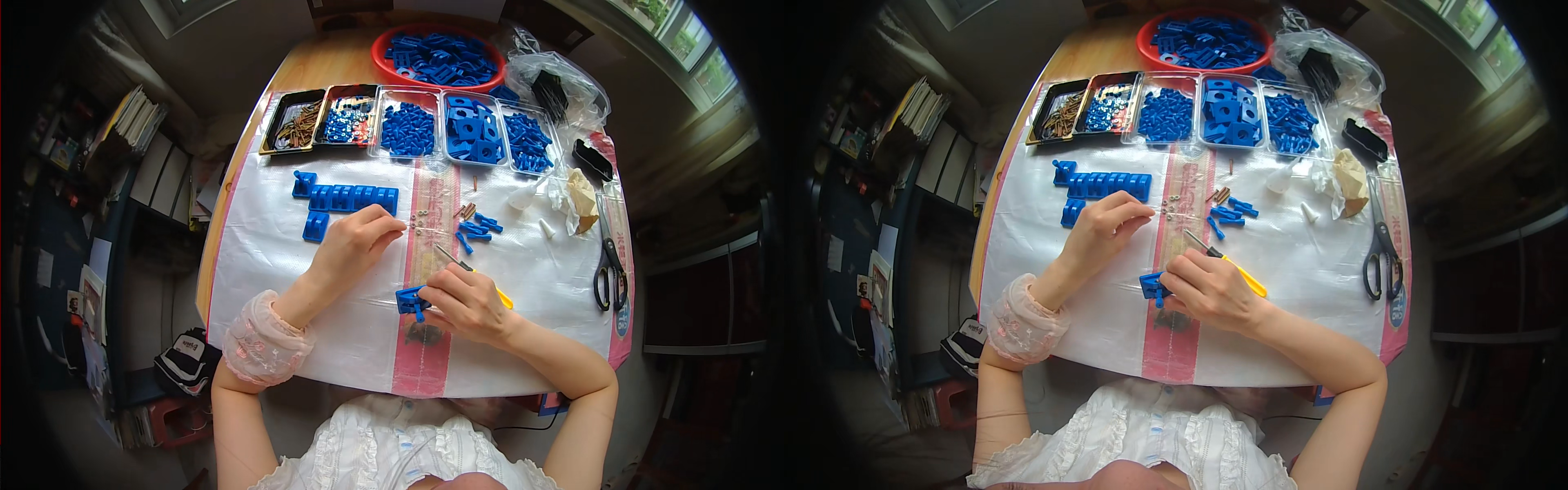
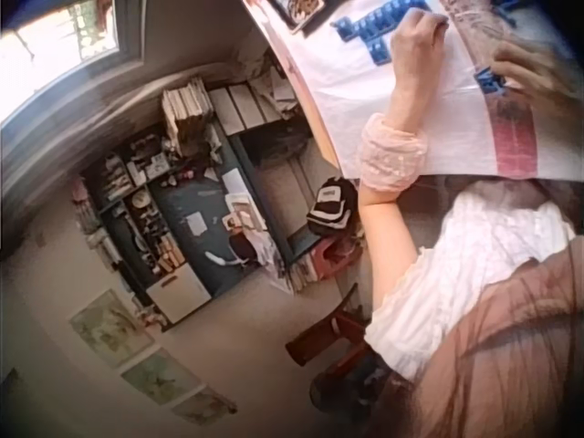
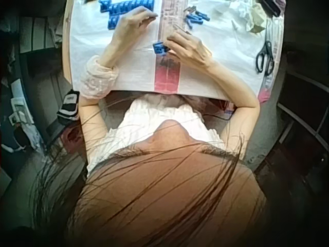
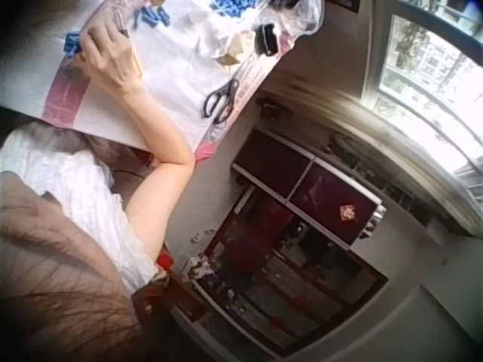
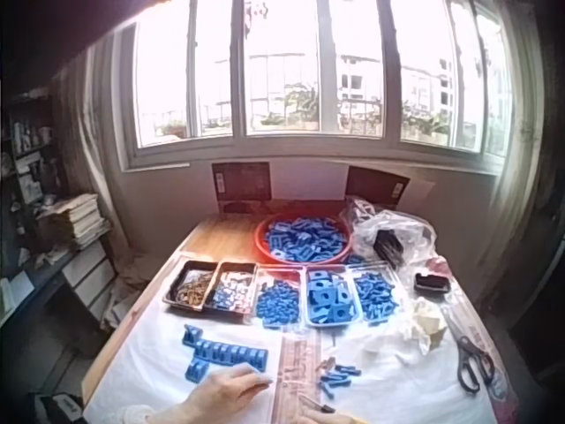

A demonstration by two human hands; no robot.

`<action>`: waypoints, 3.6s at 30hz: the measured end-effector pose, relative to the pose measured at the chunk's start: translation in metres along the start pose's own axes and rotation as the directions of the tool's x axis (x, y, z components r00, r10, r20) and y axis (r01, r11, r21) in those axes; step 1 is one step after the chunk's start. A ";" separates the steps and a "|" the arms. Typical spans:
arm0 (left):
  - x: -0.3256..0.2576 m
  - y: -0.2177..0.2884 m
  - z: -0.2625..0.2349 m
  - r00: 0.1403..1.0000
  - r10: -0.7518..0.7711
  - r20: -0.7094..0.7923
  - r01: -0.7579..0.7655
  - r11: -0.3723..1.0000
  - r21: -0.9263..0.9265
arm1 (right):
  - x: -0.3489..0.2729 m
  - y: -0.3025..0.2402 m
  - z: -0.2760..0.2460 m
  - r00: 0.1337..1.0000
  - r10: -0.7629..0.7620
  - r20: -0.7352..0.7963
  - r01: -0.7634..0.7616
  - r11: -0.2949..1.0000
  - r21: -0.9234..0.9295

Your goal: Assembling small blue plastic components using a screwdriver and screws on a table.

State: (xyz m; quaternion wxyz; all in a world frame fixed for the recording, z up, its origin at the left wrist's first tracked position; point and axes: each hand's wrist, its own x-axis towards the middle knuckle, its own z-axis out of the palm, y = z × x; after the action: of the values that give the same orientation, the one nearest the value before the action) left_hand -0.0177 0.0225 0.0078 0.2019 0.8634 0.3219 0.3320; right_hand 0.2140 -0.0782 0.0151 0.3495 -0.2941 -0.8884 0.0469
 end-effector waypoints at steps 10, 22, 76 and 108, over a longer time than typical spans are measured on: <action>0.001 0.011 0.016 0.991 0.093 0.099 -0.112 0.973 0.203 | -0.001 -0.002 0.005 1.000 0.007 0.016 -0.007 1.000 0.019; 0.001 0.008 0.017 0.998 0.021 0.051 -0.023 0.998 0.051 | -0.001 0.000 0.004 1.000 0.007 0.000 -0.007 1.000 0.026; -0.014 0.017 -0.002 0.723 -0.156 0.673 0.678 0.350 -0.646 | -0.004 0.010 0.005 0.958 0.217 -0.189 -0.229 0.972 -0.047; -0.017 0.016 0.006 0.703 -0.305 0.643 0.701 0.141 -0.699 | 0.003 0.010 -0.001 0.942 0.251 -0.222 -0.272 0.960 -0.070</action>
State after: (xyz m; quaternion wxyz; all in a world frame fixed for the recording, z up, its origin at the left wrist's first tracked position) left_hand -0.0165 -0.0015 0.0046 0.8014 0.4698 0.3107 0.2014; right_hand 0.2177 -0.0683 0.0148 0.4175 -0.4298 -0.8005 0.0169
